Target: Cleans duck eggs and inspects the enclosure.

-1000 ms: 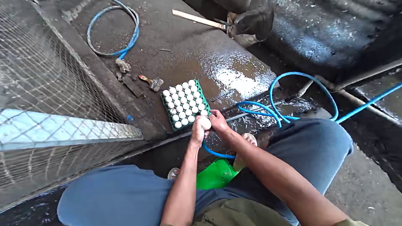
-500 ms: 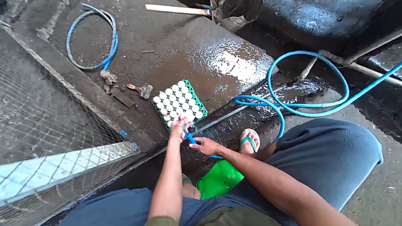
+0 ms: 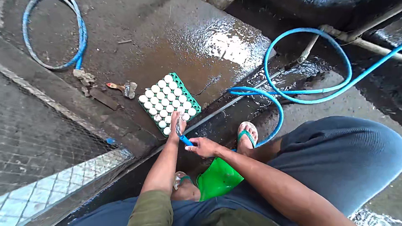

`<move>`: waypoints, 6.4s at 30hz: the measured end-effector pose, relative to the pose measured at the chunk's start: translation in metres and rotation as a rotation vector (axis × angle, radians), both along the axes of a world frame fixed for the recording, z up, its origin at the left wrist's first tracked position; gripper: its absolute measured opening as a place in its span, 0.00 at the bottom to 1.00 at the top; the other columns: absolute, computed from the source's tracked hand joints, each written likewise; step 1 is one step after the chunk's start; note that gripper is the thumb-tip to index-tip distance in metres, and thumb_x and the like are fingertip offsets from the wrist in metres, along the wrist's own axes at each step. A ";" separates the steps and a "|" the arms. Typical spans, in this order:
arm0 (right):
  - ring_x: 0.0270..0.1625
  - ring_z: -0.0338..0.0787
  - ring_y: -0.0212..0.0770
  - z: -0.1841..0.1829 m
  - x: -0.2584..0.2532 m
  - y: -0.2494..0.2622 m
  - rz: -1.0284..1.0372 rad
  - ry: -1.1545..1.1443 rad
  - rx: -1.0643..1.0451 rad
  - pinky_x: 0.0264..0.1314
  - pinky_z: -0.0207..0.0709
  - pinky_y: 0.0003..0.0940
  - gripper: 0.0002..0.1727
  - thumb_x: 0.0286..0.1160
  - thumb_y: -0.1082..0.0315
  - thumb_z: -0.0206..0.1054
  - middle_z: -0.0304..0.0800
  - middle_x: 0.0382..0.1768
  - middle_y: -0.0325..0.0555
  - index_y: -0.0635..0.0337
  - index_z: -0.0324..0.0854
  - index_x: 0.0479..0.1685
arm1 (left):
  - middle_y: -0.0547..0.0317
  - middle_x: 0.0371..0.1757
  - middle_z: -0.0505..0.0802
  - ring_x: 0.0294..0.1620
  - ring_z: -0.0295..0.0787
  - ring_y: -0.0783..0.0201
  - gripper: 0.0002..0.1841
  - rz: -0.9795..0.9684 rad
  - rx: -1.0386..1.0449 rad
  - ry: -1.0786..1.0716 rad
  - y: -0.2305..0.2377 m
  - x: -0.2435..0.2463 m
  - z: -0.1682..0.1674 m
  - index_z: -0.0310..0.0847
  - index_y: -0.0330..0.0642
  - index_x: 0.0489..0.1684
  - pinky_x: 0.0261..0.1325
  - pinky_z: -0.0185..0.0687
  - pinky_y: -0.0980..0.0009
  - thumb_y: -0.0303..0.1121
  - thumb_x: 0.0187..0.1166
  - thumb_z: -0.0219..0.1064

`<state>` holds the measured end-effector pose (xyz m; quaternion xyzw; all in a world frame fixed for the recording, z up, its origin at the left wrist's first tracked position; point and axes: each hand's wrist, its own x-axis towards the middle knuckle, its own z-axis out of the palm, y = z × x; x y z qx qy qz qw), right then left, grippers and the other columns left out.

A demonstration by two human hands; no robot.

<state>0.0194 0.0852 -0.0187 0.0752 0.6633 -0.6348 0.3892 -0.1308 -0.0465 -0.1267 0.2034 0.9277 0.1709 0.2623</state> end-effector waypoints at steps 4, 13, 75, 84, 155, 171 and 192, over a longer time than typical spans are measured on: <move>0.37 0.85 0.45 0.003 0.000 0.002 0.001 0.010 -0.003 0.45 0.80 0.46 0.23 0.92 0.51 0.55 0.87 0.48 0.54 0.56 0.78 0.72 | 0.31 0.71 0.80 0.71 0.79 0.36 0.20 0.104 0.042 0.010 -0.004 -0.010 0.009 0.77 0.32 0.71 0.73 0.75 0.42 0.25 0.79 0.63; 0.52 0.88 0.50 0.003 0.002 0.005 -0.001 0.047 0.016 0.61 0.78 0.52 0.23 0.92 0.52 0.55 0.88 0.57 0.57 0.56 0.79 0.73 | 0.27 0.66 0.85 0.71 0.81 0.31 0.25 0.092 -0.303 -0.059 0.037 -0.054 -0.011 0.78 0.28 0.67 0.71 0.74 0.34 0.37 0.77 0.72; 0.70 0.83 0.43 0.073 -0.009 -0.051 -0.804 0.301 0.220 0.73 0.76 0.44 0.29 0.92 0.63 0.35 0.85 0.68 0.57 0.67 0.77 0.75 | 0.34 0.75 0.82 0.77 0.78 0.47 0.27 0.625 0.886 -0.265 0.006 0.138 0.175 0.71 0.29 0.78 0.81 0.67 0.47 0.39 0.96 0.35; 0.51 0.85 0.42 0.067 -0.021 -0.047 -0.909 0.175 0.138 0.55 0.80 0.43 0.24 0.94 0.61 0.42 0.85 0.52 0.54 0.64 0.77 0.70 | 0.34 0.65 0.84 0.66 0.81 0.51 0.25 0.647 1.019 -0.327 0.007 0.137 0.173 0.73 0.24 0.71 0.72 0.74 0.54 0.36 0.94 0.37; 0.65 0.85 0.55 0.059 -0.017 -0.038 -0.971 0.130 0.046 0.69 0.75 0.54 0.22 0.86 0.71 0.53 0.85 0.64 0.65 0.67 0.77 0.75 | 0.29 0.57 0.84 0.58 0.80 0.44 0.23 0.620 0.816 -0.265 0.012 0.133 0.164 0.74 0.20 0.64 0.65 0.74 0.47 0.33 0.92 0.40; 0.77 0.80 0.58 0.057 -0.005 -0.050 -0.850 0.368 0.144 0.83 0.69 0.54 0.21 0.86 0.69 0.53 0.83 0.71 0.67 0.74 0.82 0.66 | 0.29 0.72 0.82 0.76 0.76 0.43 0.28 0.669 0.804 -0.151 0.012 0.133 0.154 0.72 0.23 0.73 0.81 0.66 0.48 0.40 0.95 0.37; 0.66 0.84 0.54 0.068 -0.009 -0.053 -0.950 0.262 0.076 0.71 0.75 0.53 0.21 0.86 0.67 0.54 0.85 0.63 0.66 0.72 0.77 0.70 | 0.33 0.71 0.82 0.72 0.78 0.48 0.27 0.669 0.966 -0.226 0.012 0.127 0.145 0.74 0.25 0.72 0.77 0.69 0.51 0.39 0.94 0.38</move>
